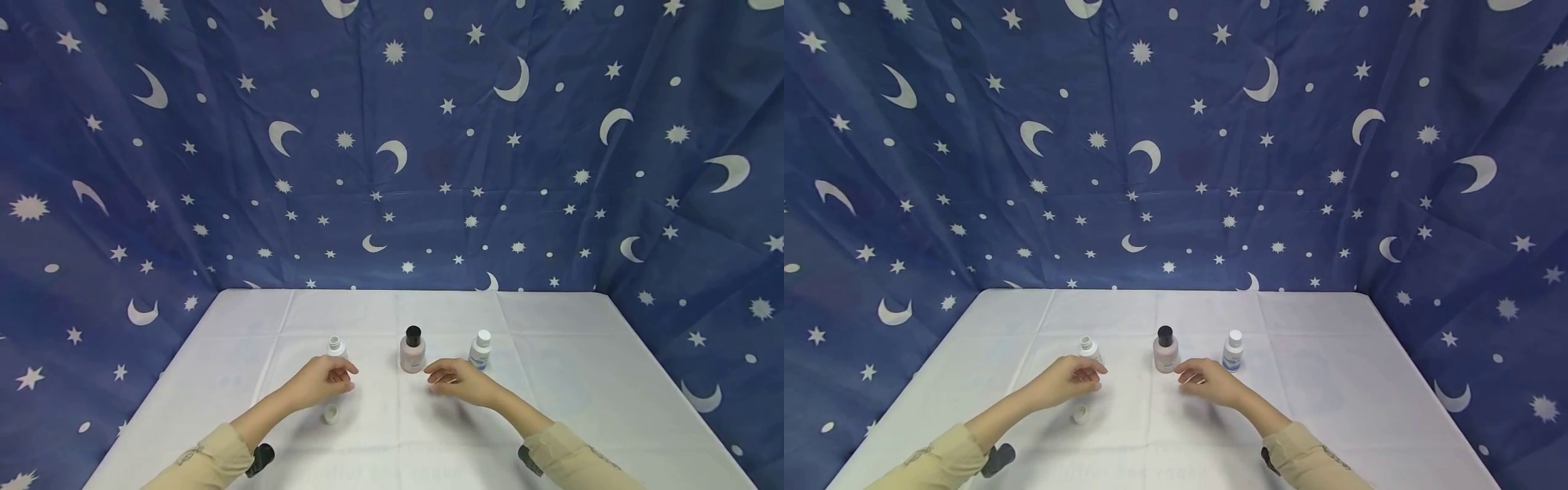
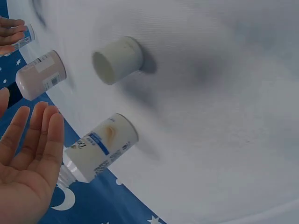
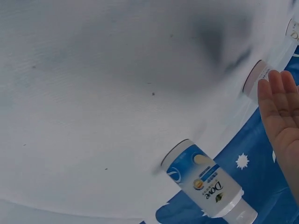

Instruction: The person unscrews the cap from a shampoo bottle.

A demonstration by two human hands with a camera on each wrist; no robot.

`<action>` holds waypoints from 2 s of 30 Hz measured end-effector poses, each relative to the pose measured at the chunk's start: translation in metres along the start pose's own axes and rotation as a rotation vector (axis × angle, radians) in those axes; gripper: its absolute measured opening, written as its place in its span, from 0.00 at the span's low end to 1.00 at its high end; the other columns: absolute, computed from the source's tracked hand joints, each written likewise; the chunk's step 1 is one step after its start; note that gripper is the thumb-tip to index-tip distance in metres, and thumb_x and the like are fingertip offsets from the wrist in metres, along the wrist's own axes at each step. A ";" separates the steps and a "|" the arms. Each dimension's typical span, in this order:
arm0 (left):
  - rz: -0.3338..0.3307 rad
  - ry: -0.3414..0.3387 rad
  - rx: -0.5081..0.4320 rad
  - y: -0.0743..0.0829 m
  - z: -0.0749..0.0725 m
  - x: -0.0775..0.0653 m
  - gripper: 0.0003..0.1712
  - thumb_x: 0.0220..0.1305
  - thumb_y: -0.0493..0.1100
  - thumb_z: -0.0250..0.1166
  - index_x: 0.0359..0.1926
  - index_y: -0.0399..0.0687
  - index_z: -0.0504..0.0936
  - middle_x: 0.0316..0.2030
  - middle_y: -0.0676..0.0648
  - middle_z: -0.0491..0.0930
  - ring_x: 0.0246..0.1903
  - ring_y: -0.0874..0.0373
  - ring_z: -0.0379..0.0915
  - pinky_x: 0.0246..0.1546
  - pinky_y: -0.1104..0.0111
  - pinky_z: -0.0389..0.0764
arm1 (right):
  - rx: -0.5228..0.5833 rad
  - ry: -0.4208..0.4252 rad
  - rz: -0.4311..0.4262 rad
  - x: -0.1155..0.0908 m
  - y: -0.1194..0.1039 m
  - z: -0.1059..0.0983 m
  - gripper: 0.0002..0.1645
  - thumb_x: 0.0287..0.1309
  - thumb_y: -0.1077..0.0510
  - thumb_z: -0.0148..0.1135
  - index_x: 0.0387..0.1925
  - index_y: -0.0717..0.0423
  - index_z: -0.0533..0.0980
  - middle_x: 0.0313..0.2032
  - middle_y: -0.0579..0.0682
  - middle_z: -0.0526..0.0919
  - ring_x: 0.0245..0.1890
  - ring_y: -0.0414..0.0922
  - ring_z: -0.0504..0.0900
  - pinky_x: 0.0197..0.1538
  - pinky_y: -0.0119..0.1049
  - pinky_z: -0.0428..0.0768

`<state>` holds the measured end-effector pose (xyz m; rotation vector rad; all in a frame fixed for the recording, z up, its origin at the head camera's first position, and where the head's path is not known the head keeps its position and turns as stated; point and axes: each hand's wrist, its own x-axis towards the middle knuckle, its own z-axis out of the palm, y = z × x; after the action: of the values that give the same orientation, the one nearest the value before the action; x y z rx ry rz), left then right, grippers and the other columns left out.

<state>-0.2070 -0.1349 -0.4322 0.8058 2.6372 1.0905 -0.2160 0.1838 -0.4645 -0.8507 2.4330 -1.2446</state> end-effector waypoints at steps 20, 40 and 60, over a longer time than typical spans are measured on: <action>-0.008 0.167 0.093 0.030 0.006 0.049 0.15 0.57 0.37 0.66 0.47 0.38 0.81 0.38 0.42 0.84 0.40 0.50 0.80 0.43 0.62 0.82 | -0.067 0.109 -0.012 0.001 0.010 -0.011 0.17 0.57 0.65 0.61 0.46 0.73 0.75 0.42 0.65 0.82 0.42 0.53 0.82 0.47 0.36 0.82; 0.045 0.249 0.019 0.034 0.022 0.083 0.23 0.58 0.42 0.67 0.54 0.39 0.77 0.48 0.40 0.81 0.49 0.45 0.78 0.50 0.57 0.80 | -0.053 0.207 0.095 0.018 0.012 -0.005 0.27 0.54 0.60 0.66 0.51 0.76 0.71 0.44 0.69 0.80 0.43 0.58 0.82 0.46 0.43 0.83; 0.094 0.086 -0.032 0.040 0.028 0.110 0.23 0.59 0.37 0.66 0.56 0.39 0.75 0.56 0.41 0.76 0.56 0.42 0.72 0.54 0.60 0.78 | -0.044 0.195 0.108 0.038 0.024 -0.011 0.36 0.53 0.63 0.67 0.60 0.75 0.64 0.55 0.73 0.72 0.54 0.66 0.74 0.55 0.50 0.78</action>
<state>-0.2721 -0.0349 -0.4194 0.9045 2.6678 1.2140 -0.2600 0.1787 -0.4773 -0.6249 2.6284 -1.2931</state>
